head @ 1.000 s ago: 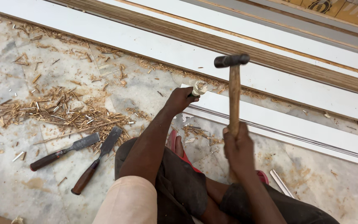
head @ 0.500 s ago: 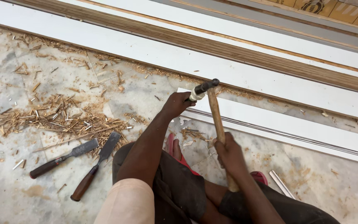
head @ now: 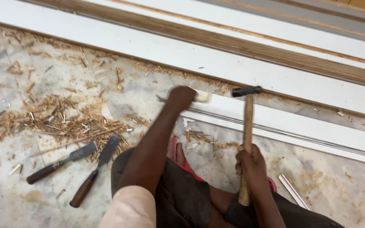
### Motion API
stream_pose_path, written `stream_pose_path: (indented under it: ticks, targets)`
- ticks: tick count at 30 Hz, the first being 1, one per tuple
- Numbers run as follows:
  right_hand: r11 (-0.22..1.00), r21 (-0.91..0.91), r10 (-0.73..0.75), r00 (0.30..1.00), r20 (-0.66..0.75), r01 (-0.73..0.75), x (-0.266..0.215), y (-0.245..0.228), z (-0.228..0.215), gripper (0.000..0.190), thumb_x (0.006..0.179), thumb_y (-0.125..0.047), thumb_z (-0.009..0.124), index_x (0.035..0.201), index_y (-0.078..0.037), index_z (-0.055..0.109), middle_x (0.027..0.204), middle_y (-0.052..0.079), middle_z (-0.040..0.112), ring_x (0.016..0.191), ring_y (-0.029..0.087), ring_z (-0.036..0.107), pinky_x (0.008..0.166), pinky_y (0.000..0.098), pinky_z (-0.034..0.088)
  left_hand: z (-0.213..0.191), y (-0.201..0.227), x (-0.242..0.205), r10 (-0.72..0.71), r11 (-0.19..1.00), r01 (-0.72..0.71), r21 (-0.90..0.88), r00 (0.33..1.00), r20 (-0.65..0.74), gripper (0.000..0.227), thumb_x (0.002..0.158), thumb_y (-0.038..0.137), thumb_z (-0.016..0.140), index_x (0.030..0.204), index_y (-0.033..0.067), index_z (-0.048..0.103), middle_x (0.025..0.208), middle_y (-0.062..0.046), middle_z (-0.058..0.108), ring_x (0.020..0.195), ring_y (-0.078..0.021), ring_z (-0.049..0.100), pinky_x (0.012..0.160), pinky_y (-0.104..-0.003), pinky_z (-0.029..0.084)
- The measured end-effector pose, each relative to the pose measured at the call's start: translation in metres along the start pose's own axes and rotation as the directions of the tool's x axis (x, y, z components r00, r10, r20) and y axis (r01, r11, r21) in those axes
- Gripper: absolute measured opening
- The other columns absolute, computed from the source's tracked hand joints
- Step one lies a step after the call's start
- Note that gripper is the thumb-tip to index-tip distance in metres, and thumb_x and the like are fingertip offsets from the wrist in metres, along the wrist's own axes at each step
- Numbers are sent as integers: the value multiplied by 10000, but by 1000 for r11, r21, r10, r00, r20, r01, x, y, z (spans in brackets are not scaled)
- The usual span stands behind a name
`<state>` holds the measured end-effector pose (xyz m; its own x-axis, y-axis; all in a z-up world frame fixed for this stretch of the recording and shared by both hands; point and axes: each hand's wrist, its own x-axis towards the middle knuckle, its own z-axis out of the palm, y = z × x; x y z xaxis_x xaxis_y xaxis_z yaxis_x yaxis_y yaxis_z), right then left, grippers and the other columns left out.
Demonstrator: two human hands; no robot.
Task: The person sits on the floor and uses a chisel and hammer to carve a groove along a long white wooden plank. The person repeatedly strikes the chisel to remove wood shavings and shape the plank.
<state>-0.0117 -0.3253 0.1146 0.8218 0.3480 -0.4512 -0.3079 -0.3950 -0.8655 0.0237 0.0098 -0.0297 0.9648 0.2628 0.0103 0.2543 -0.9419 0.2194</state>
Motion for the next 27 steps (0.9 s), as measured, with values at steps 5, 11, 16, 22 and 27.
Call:
stream_pose_path:
  ticks: [5,11,16,22,27]
  targets:
    - [985,122,137,985,-108,-124,18,19,-9,216,986,-255,587,987,-59,498,703,45,524,494,135,471,423,307,406,-43,-52,-13,-231,938,236,-254,972,51,200,881,294,768,1027,162,732,951,-83,762,877,-260,730,775,-456,560]
    - [935,184,308,951,2,-303,42,59,8,226,974,-253,610,1014,-66,489,697,60,521,492,148,459,427,321,406,-67,-2,-6,-79,645,19,-764,996,-42,219,882,272,796,999,104,720,879,-53,770,814,-197,742,770,-366,571]
    - [926,190,325,945,41,-327,47,79,23,239,966,-268,601,1023,-56,508,700,56,530,491,149,475,427,323,410,-60,41,-3,13,602,-62,-796,998,-67,223,863,242,790,1011,85,736,883,-68,766,810,-202,741,746,-351,558]
    - [950,127,285,958,32,-287,47,81,29,252,967,-285,603,1020,-53,520,714,55,537,504,149,498,432,321,420,-45,47,-8,36,639,-48,-768,999,-33,235,864,244,777,1019,80,713,870,-91,756,793,-249,720,738,-387,537]
    - [947,145,280,958,66,-287,51,87,27,258,968,-292,600,1022,-59,504,712,64,533,502,155,494,428,325,417,-39,51,-10,6,687,7,-727,1000,14,270,877,290,777,1047,91,712,878,-93,760,817,-266,727,748,-404,538]
